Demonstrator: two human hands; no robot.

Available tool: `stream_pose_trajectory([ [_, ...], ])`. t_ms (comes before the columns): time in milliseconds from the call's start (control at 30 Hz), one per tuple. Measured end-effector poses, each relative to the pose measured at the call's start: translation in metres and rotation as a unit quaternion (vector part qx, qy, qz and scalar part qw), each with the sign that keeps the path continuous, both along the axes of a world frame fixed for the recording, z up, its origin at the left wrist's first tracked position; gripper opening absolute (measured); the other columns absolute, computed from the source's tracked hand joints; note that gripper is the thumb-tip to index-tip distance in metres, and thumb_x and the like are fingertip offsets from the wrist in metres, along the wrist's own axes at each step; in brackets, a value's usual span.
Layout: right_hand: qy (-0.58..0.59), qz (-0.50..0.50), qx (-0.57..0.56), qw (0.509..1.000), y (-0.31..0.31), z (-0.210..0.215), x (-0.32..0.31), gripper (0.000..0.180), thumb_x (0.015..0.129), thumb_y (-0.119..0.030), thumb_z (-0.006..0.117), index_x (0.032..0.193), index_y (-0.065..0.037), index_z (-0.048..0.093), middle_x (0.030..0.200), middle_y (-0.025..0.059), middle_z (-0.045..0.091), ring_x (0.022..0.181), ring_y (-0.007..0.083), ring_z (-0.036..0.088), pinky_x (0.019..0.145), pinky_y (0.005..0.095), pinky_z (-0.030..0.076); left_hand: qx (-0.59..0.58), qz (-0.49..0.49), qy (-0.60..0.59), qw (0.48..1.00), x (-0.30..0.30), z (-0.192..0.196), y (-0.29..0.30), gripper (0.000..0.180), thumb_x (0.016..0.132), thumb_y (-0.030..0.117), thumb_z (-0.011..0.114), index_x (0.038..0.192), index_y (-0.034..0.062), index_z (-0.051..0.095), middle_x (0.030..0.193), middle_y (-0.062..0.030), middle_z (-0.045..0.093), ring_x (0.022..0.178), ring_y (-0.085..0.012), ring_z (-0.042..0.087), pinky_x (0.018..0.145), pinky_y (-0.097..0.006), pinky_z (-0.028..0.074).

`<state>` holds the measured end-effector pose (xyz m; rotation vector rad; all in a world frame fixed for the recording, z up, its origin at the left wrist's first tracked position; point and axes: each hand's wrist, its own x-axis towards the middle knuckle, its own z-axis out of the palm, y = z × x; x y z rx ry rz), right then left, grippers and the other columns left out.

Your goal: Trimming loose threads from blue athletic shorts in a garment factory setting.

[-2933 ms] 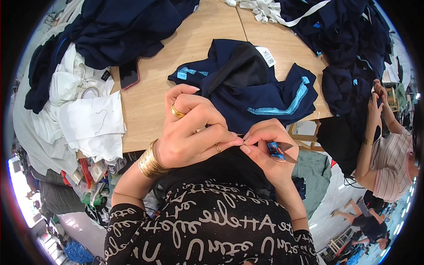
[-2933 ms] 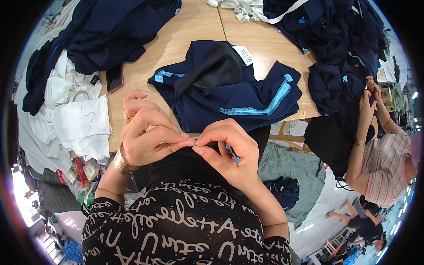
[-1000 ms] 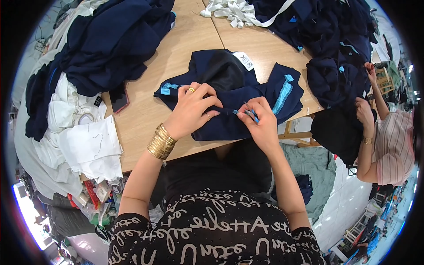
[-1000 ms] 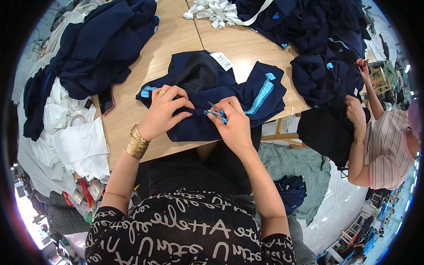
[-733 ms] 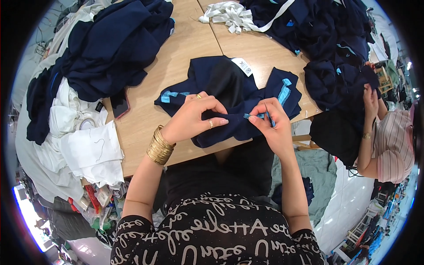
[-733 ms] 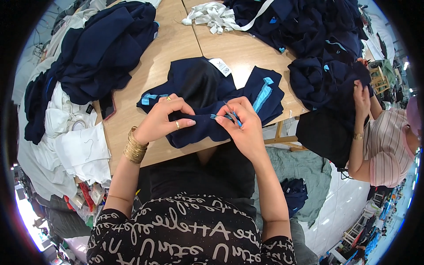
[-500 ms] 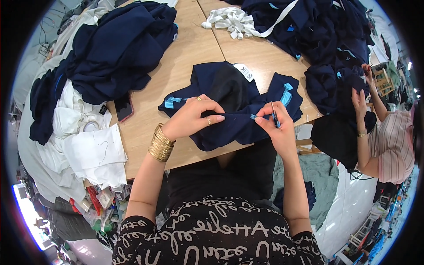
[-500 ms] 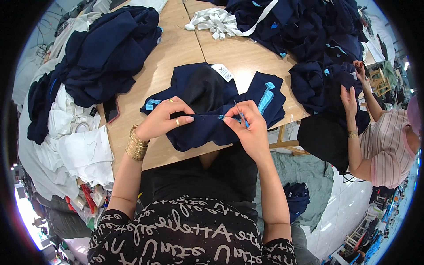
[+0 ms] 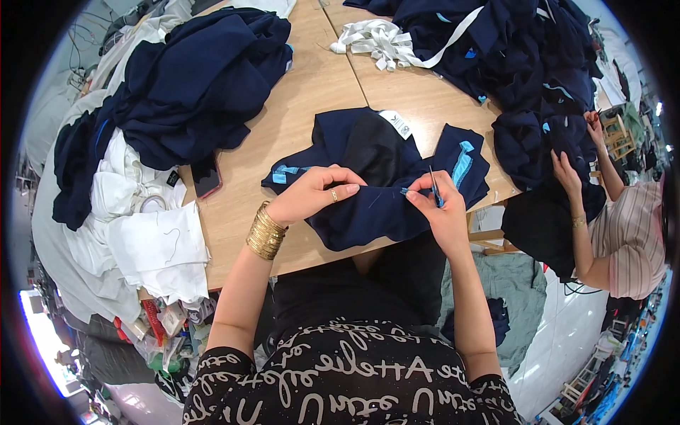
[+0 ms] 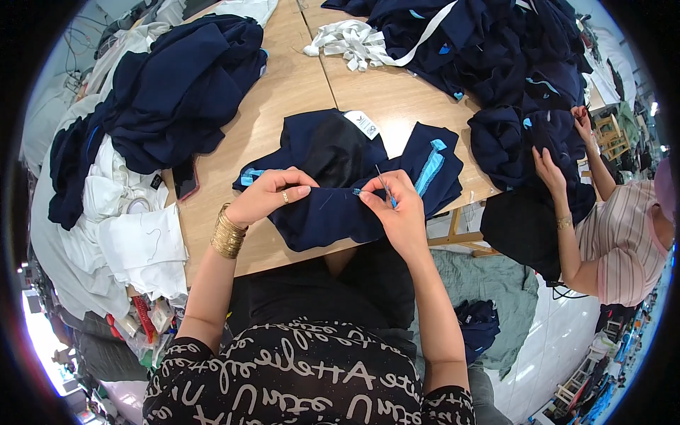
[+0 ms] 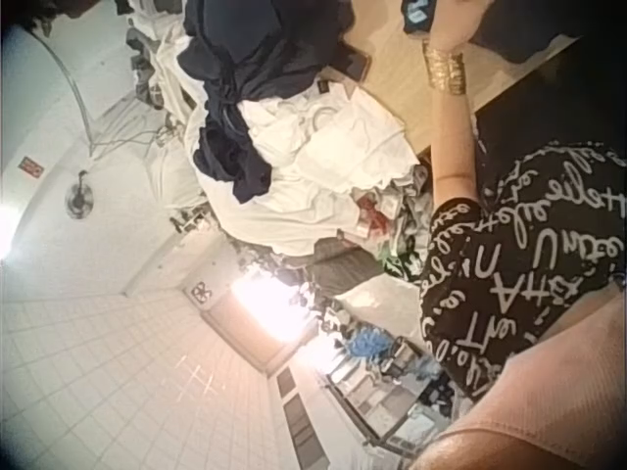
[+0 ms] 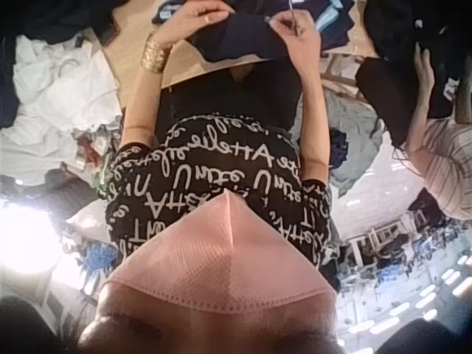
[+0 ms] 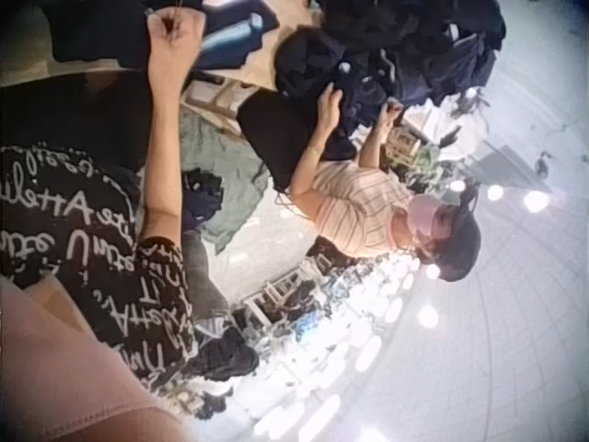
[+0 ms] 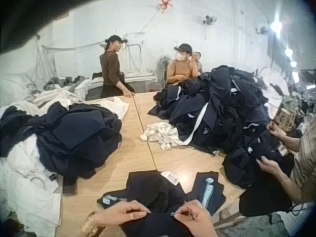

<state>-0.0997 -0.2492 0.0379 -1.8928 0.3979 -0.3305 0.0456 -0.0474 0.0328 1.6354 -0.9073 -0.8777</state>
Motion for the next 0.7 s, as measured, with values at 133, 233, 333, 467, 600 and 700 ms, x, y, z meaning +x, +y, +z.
stream_pose_trajectory([
  [133, 0.007, -0.005, -0.008, 1.0, -0.001, 0.001, 0.006, 0.012, 0.077, -0.009, 0.069, 0.084, -0.002, 0.063, 0.085, 0.0019, 0.051, 0.068, 0.0108, 0.047, 0.061, 0.0228, 0.039, 0.016, 0.009, -0.003, 1.0, 0.002, 0.004, -0.006, 0.021, 0.09, 0.019, 0.058, 0.101, 0.0018, 0.064, 0.092, -0.004, 0.061, 0.086, -0.0117, 0.056, 0.08, -0.024, 0.043],
  [233, -0.081, -0.037, -0.122, 0.989, 0.014, 0.013, 0.007, 0.009, 0.078, -0.004, 0.066, 0.086, -0.002, 0.064, 0.086, 0.0079, 0.055, 0.074, 0.0209, 0.058, 0.067, 0.0275, 0.045, -0.021, 0.037, 0.008, 0.999, -0.002, 0.004, -0.001, 0.02, 0.088, 0.019, 0.059, 0.098, 0.002, 0.065, 0.089, -0.0048, 0.062, 0.087, -0.012, 0.056, 0.081, -0.025, 0.044],
  [333, -0.19, 0.002, -0.159, 0.969, 0.029, 0.006, 0.011, 0.016, 0.072, 0.0, 0.068, 0.087, -0.005, 0.065, 0.085, 0.0095, 0.057, 0.077, 0.023, 0.06, 0.065, 0.0297, 0.048, -0.009, 0.038, 0.009, 0.999, -0.004, -0.002, -0.001, 0.021, 0.09, 0.021, 0.059, 0.098, 0.0027, 0.065, 0.09, -0.0055, 0.062, 0.088, -0.0125, 0.057, 0.08, -0.026, 0.045],
  [467, -0.194, 0.033, -0.258, 0.946, 0.042, -0.003, 0.012, 0.019, 0.07, -0.001, 0.072, 0.087, -0.007, 0.065, 0.085, 0.0083, 0.058, 0.069, 0.0246, 0.061, 0.057, 0.0315, 0.048, -0.046, 0.018, 0.021, 0.999, -0.008, -0.013, -0.003, 0.023, 0.091, 0.022, 0.057, 0.099, 0.0017, 0.064, 0.092, -0.0052, 0.063, 0.089, -0.0129, 0.056, 0.081, -0.027, 0.044],
  [600, -0.203, 0.042, -0.282, 0.937, 0.043, -0.001, 0.012, 0.022, 0.068, 0.002, 0.072, 0.086, -0.007, 0.065, 0.084, 0.0072, 0.058, 0.065, 0.0233, 0.061, 0.054, 0.0301, 0.048, -0.049, 0.025, 0.061, 0.997, -0.012, -0.006, 0.0, 0.024, 0.091, 0.022, 0.057, 0.1, 0.0009, 0.063, 0.09, -0.0012, 0.062, 0.085, -0.008, 0.054, 0.078, -0.023, 0.042],
  [700, -0.193, 0.044, -0.266, 0.943, 0.044, -0.002, 0.014, 0.026, 0.063, 0.004, 0.069, 0.086, -0.008, 0.064, 0.085, 0.0056, 0.058, 0.062, 0.0225, 0.06, 0.053, 0.0295, 0.047, -0.048, 0.032, 0.065, 0.996, -0.012, -0.007, 0.0, 0.022, 0.091, 0.021, 0.058, 0.099, 0.0016, 0.064, 0.09, 0.0004, 0.06, 0.084, -0.0074, 0.052, 0.078, -0.022, 0.041],
])
